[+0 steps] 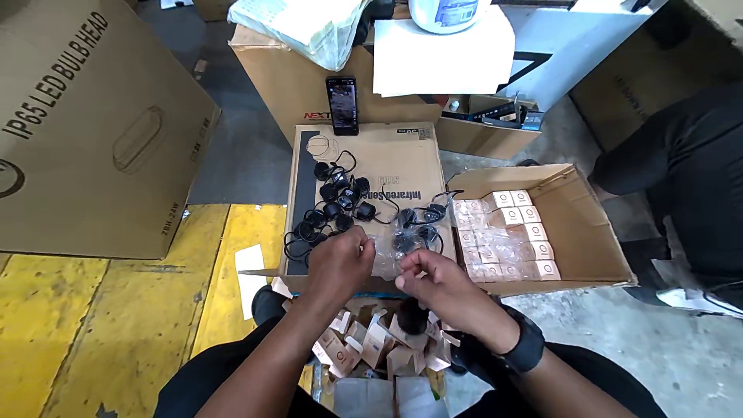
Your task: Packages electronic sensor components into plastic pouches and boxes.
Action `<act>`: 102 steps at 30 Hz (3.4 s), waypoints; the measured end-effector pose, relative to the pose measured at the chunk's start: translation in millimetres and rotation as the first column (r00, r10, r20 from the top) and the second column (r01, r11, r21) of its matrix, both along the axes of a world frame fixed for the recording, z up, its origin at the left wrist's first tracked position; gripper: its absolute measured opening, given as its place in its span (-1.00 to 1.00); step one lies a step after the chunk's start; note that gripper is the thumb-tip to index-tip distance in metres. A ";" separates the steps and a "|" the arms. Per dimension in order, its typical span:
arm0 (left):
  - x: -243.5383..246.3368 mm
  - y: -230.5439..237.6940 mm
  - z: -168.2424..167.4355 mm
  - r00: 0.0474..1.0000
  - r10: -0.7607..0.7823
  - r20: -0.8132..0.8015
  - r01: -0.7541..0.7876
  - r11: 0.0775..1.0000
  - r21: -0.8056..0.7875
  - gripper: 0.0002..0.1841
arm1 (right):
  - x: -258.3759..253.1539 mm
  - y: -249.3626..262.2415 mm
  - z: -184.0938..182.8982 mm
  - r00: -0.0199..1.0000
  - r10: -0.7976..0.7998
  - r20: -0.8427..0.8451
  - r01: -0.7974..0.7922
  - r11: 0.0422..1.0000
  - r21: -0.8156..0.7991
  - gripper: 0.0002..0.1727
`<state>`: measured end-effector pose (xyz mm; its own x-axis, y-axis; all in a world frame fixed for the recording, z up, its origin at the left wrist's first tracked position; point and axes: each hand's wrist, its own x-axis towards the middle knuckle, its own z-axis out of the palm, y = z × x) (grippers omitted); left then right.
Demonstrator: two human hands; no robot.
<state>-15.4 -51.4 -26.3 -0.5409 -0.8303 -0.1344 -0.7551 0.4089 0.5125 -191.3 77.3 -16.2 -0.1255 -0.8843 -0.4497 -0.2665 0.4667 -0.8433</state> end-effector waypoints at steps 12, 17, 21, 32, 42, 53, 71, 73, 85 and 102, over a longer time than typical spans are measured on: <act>-1.0 2.3 1.5 0.998 -0.049 0.034 0.049 0.999 -0.015 -0.68 | 14.5 3.5 20.4 0.451 0.675 -0.585 -0.199 0.714 0.671 -0.61; -0.8 0.7 3.0 0.998 -0.041 0.053 0.040 0.999 0.004 -0.67 | -6.1 2.4 13.3 0.588 0.721 -0.366 -0.513 0.683 0.521 -0.74; 1.9 -2.2 2.5 0.999 -0.020 0.037 0.021 0.999 -0.035 -0.68 | -6.7 5.3 18.6 0.566 0.721 -0.399 -0.504 0.686 0.524 -0.80; 3.7 -4.8 2.2 1.000 -0.007 0.026 0.007 1.000 -0.018 -0.70 | -33.0 2.9 14.6 0.989 -0.033 0.143 0.074 0.955 -0.286 -0.93; 3.3 -2.6 6.3 0.985 0.041 -0.167 0.011 0.954 0.298 -0.74 | -16.4 -3.1 -0.7 0.903 -0.270 0.334 0.333 0.931 -0.147 -0.90; -0.1 18.9 5.2 0.982 -0.159 -0.101 0.174 0.973 0.152 -0.69 | 3.3 -5.2 -14.3 0.788 -0.393 0.473 0.483 0.872 -0.081 -0.93; -1.8 20.1 4.8 0.923 0.033 -0.382 0.118 0.924 0.363 -0.78 | 17.2 1.3 -17.7 1.000 -0.025 -0.005 0.023 0.974 -0.224 -0.67; -1.1 19.1 4.9 0.930 0.035 -0.367 0.113 0.920 0.376 -0.77 | 17.2 2.3 -19.2 0.974 0.006 -0.228 -0.053 0.978 -0.200 -0.67; -1.4 17.4 4.0 0.941 -0.330 0.071 0.277 0.876 0.395 -0.71 | 6.3 -0.7 -35.3 0.754 0.214 -0.621 -0.380 0.913 -0.147 -0.76; -2.8 21.6 -15.4 0.683 -0.612 0.399 0.410 0.773 0.484 -0.41 | 20.2 -46.9 -107.9 0.577 0.460 -0.675 -0.558 0.825 0.086 -0.68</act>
<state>-18.2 -29.7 -41.7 -0.6283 -0.2888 -0.7224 -0.6582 0.6924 0.2956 -171.1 30.4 -124.1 0.1527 -0.9348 -0.3206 -0.9172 -0.0133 -0.3982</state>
